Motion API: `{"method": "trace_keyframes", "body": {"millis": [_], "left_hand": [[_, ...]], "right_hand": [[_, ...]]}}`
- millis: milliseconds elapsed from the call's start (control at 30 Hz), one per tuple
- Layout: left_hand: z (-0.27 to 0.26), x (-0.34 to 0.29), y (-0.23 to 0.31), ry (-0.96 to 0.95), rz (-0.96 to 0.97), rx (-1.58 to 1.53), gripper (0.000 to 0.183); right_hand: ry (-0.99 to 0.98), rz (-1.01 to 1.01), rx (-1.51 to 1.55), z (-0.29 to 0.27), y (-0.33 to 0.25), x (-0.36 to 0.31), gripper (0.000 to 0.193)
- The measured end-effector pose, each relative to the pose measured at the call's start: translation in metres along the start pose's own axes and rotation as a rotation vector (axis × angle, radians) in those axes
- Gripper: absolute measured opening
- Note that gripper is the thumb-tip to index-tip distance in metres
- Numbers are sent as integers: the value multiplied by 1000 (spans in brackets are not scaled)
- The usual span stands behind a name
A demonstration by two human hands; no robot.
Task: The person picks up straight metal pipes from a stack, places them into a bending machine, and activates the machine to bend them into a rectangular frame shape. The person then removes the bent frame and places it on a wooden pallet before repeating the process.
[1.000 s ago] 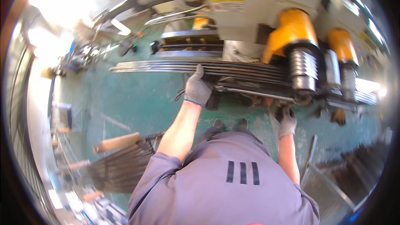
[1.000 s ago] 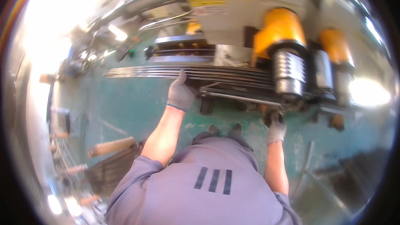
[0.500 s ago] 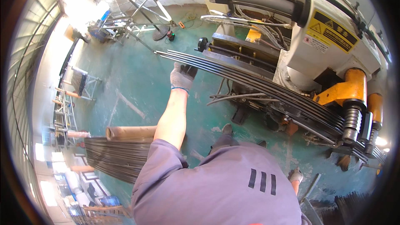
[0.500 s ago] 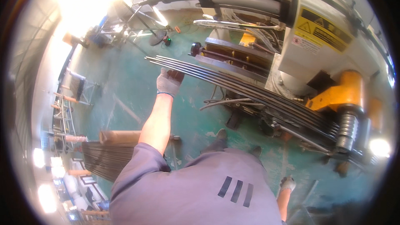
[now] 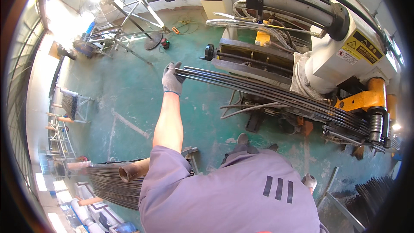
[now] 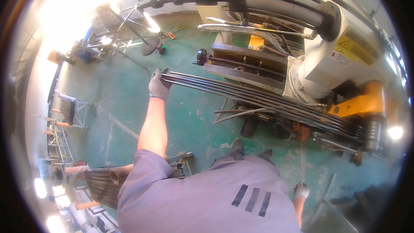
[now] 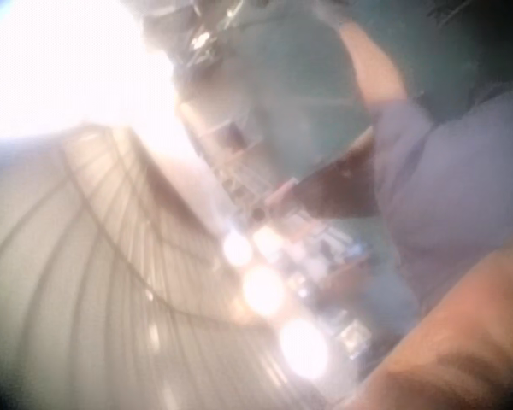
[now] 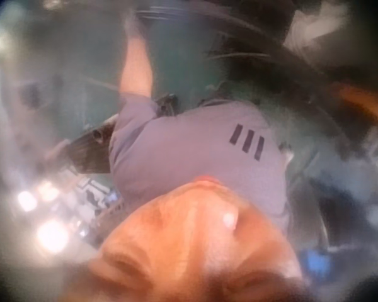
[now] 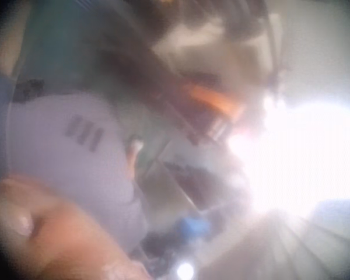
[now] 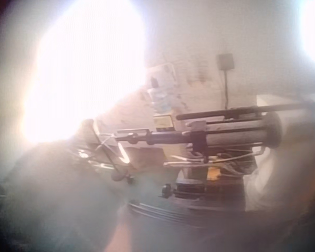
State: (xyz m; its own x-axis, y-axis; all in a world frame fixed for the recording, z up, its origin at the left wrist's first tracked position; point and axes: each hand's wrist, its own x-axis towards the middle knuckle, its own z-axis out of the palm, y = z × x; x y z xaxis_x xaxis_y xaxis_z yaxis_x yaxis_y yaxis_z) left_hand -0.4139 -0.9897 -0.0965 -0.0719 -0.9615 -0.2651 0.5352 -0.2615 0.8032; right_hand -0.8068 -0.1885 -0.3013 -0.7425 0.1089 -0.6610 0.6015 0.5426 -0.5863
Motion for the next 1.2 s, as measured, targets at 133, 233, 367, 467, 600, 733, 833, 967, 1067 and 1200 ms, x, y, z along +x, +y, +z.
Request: {"method": "trace_keyframes", "body": {"millis": [133, 233, 367, 467, 600, 733, 833, 967, 1067, 1200], "left_hand": [[17, -44, -9, -229, -178, 50, 42], [21, -56, -6, -250, -164, 84, 48], [6, -49, -2, -169, -152, -65, 59], [14, -62, -3, -241, -159, 10, 57], [20, -68, -12, -242, -88, 119, 49], [8, -45, -22, -258, -113, 271, 41], [3, -62, -7, -264, -110, 291, 43], [6, -56, -13, -292, -173, 235, 50], [11, -50, -16, -224, -174, 51, 55], [27, -66, -29, -55, -128, -147, 62]], "right_hand": [[-1, 44, 0, 12, -11, 0, 25], [-18, 26, -22, 36, -28, 1, 20], [-144, -125, -41, 56, -40, -1, 23], [-172, -142, -68, 69, -66, -26, 20], [-132, -141, -169, 57, -47, -20, 24], [-128, -230, -420, 20, 11, 29, 27], [-84, -209, -458, 33, -34, -14, 31], [-64, -147, -393, 42, -61, -58, 31], [-124, -117, -411, 38, -68, -57, 31], [-141, -53, -417, 15, -53, -15, 32]]}}
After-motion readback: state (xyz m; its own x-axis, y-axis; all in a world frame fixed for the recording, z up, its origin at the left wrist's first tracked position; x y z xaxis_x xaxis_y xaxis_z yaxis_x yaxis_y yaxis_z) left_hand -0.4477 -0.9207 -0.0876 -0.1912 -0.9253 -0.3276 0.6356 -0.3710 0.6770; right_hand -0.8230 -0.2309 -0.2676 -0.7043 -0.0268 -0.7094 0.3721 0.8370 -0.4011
